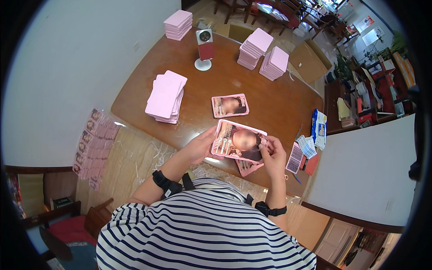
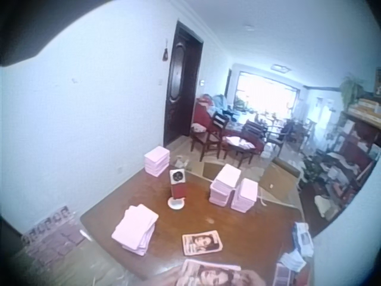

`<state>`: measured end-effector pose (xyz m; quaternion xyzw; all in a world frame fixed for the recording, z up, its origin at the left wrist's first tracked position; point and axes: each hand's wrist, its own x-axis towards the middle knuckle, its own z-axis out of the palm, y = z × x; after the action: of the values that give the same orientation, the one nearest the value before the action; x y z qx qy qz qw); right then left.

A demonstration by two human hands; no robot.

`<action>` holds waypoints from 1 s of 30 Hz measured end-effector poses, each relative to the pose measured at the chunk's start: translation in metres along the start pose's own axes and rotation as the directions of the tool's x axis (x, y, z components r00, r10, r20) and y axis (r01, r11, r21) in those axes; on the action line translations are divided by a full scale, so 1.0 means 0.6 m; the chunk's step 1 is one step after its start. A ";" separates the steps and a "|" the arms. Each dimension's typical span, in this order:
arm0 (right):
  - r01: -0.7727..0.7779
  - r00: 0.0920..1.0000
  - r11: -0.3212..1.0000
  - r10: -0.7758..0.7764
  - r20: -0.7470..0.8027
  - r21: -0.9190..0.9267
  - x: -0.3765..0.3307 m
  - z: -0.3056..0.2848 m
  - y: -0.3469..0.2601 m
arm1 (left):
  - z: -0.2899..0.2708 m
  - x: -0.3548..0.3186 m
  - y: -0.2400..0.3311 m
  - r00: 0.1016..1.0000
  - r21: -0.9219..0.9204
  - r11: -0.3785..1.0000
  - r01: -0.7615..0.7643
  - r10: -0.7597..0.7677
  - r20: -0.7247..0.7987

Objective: The person assembles small pink card packages by inserting white cards into pink sleeves and then placing the sleeves into pink plastic trays. The person handles stacks of pink sleeves, white cards, and plastic trays, arranging the finished units on the table.

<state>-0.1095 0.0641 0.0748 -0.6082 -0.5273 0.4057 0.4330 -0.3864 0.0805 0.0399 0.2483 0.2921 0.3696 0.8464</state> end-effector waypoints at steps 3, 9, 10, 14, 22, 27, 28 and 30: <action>-0.028 0.999 0.998 0.029 0.026 -0.056 -0.001 0.008 -0.008 | -0.003 0.005 -0.011 0.998 0.023 0.998 -0.065 0.065 -0.009; 0.091 0.979 0.750 -0.189 -0.080 -0.656 0.017 0.008 -0.038 | -0.003 0.021 -0.023 0.990 -0.009 0.999 -0.045 0.043 -0.135; 0.045 0.968 0.670 -0.211 -0.133 -0.741 0.020 0.011 -0.043 | -0.001 0.023 -0.024 0.990 -0.023 0.997 -0.069 0.065 -0.128; 0.580 0.799 0.636 -0.321 0.509 -0.509 0.011 0.073 -0.046 | 0.011 0.031 -0.025 0.989 -0.083 0.992 -0.098 0.087 -0.121; 0.170 0.975 0.505 -0.213 0.069 -0.846 0.072 0.049 0.060 | -0.020 0.046 -0.033 0.983 -0.075 0.994 -0.079 0.065 -0.174; -0.404 0.897 0.911 0.378 0.228 0.078 0.063 0.072 0.148 | -0.070 0.058 -0.072 0.966 -0.140 0.990 -0.007 -0.030 -0.259; -0.292 0.944 0.955 0.278 0.178 0.059 0.048 0.093 0.159 | -0.079 0.062 -0.078 0.948 -0.157 0.987 0.035 -0.083 -0.307; -0.328 0.935 0.938 0.304 0.184 0.116 0.048 0.117 0.179 | -0.096 0.069 -0.089 0.924 0.117 0.989 0.091 -0.040 -0.381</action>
<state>-0.1418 0.0923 -0.0499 -0.6167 -0.4252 0.5559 0.3603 -0.3768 0.0919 -0.0479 0.2184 0.4817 0.3616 0.7678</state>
